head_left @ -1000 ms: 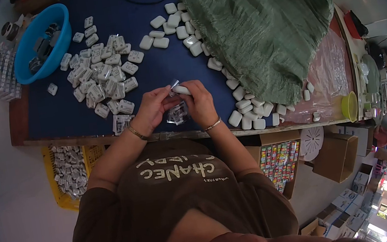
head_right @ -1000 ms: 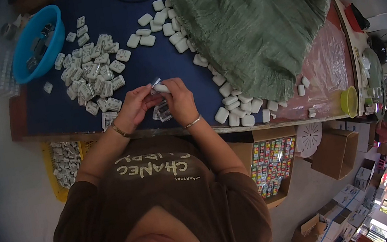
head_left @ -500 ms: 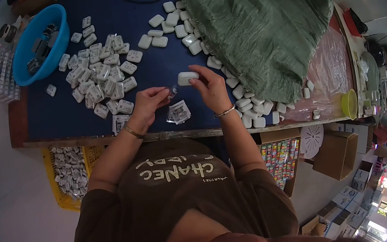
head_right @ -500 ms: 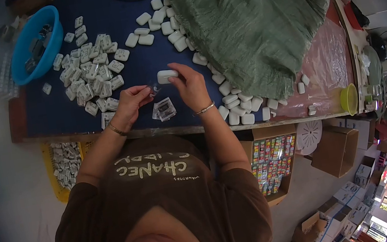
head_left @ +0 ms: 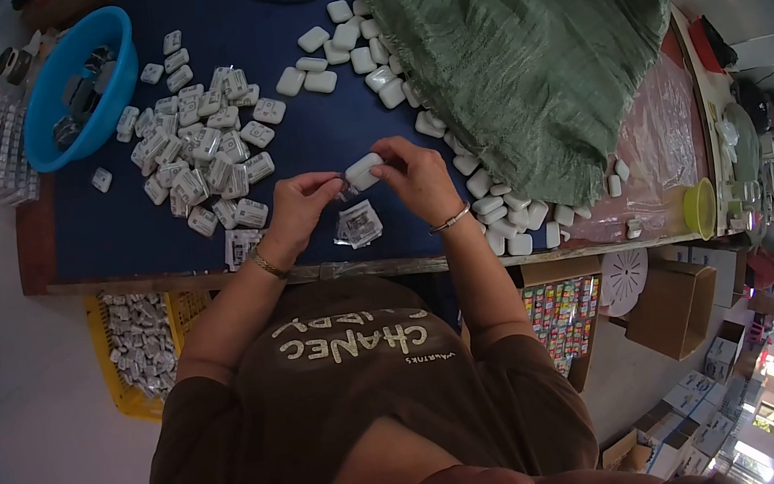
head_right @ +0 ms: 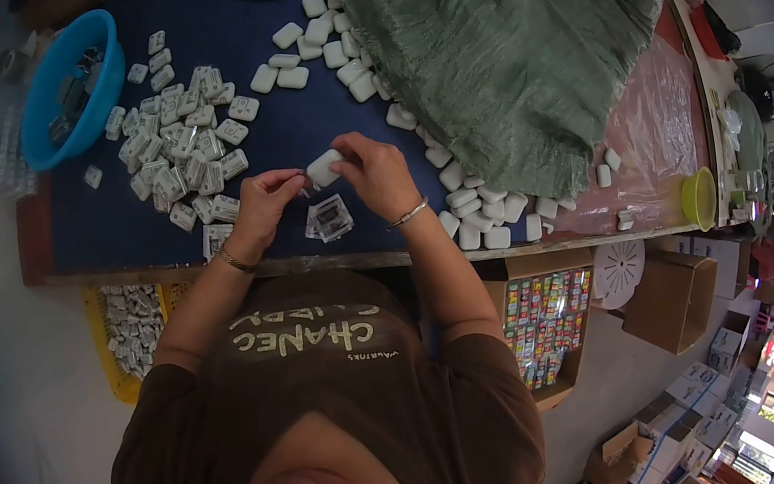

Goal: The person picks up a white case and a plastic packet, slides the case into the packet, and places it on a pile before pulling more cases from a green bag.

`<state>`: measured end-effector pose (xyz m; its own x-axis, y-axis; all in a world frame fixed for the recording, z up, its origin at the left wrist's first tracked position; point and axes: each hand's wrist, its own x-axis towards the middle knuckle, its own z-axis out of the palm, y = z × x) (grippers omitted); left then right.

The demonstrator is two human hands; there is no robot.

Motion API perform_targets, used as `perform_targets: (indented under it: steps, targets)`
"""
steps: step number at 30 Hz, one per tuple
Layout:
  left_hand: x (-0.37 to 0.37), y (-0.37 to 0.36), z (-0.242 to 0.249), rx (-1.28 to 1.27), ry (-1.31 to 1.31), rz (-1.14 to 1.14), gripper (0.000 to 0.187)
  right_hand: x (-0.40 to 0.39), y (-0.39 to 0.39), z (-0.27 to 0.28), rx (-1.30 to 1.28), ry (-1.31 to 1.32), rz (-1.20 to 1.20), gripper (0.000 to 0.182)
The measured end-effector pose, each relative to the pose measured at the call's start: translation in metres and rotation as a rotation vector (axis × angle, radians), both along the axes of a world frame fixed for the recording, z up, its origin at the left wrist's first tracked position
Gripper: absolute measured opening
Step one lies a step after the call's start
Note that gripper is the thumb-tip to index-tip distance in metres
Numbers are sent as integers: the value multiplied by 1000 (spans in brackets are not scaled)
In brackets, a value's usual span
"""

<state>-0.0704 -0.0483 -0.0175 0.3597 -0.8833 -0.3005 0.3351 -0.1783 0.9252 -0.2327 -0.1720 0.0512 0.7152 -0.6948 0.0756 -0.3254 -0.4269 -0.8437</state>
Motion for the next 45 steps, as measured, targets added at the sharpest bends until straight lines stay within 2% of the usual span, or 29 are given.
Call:
perform_targets:
  steps: [2, 7, 14, 17, 21, 23, 25, 28, 35, 37, 39, 40, 41, 42, 43, 44, 45]
  targets:
    - [-2, 0, 3, -13, 30, 11, 19, 1, 1, -2, -5, 17, -82, 25]
    - [-3, 2, 5, 10, 239, 17, 22, 0, -1, -6, 54, -30, -73, 25]
    - [-15, -2, 12, -91, 157, 72, 24, 4, 3, -9, 189, -80, -71, 23]
    - [-13, -3, 13, -74, 80, 48, 24, 6, 4, -9, 170, -62, -73, 21]
    - [-11, -1, 6, 17, 167, -91, 23, 7, 7, -21, 188, -73, -75, 20]
    - [-12, -2, 5, 13, 179, -118, 23, 8, 8, -23, 81, -53, -9, 18]
    - [-13, -1, 6, -23, 54, -90, 23, 9, 10, -24, 65, -81, 2, 18]
    - [-10, -2, 11, 2, 165, -86, 24, 11, 13, -23, 72, -123, 33, 18]
    - [-7, -4, 8, 24, 172, -85, 23, 11, 15, -26, 82, -125, 84, 20]
    - [2, -7, -2, 52, 0, -35, 25, 11, 12, -26, 56, -133, 32, 20]
    - [25, -16, 9, -60, -774, 269, 19, 8, 5, -28, 34, -139, -22, 20]
    - [33, -22, 47, -168, -1121, 463, 13, 3, -4, -33, -97, -111, -166, 18]
    - [37, -20, 58, -167, -1121, 464, 13, -1, -15, -38, -229, -84, -307, 16]
    - [41, -18, 65, -233, -1346, 447, 13, -7, -26, -45, -230, -85, -306, 16]
    - [43, -17, 69, -301, -1572, 424, 13, -14, -39, -53, -404, 1, -340, 17]
    - [34, -12, 54, -258, -1278, 156, 16, -16, -46, -56, -577, 90, -372, 18]
    - [19, -3, 32, -211, -974, -96, 18, -17, -50, -60, -578, 87, -372, 18]
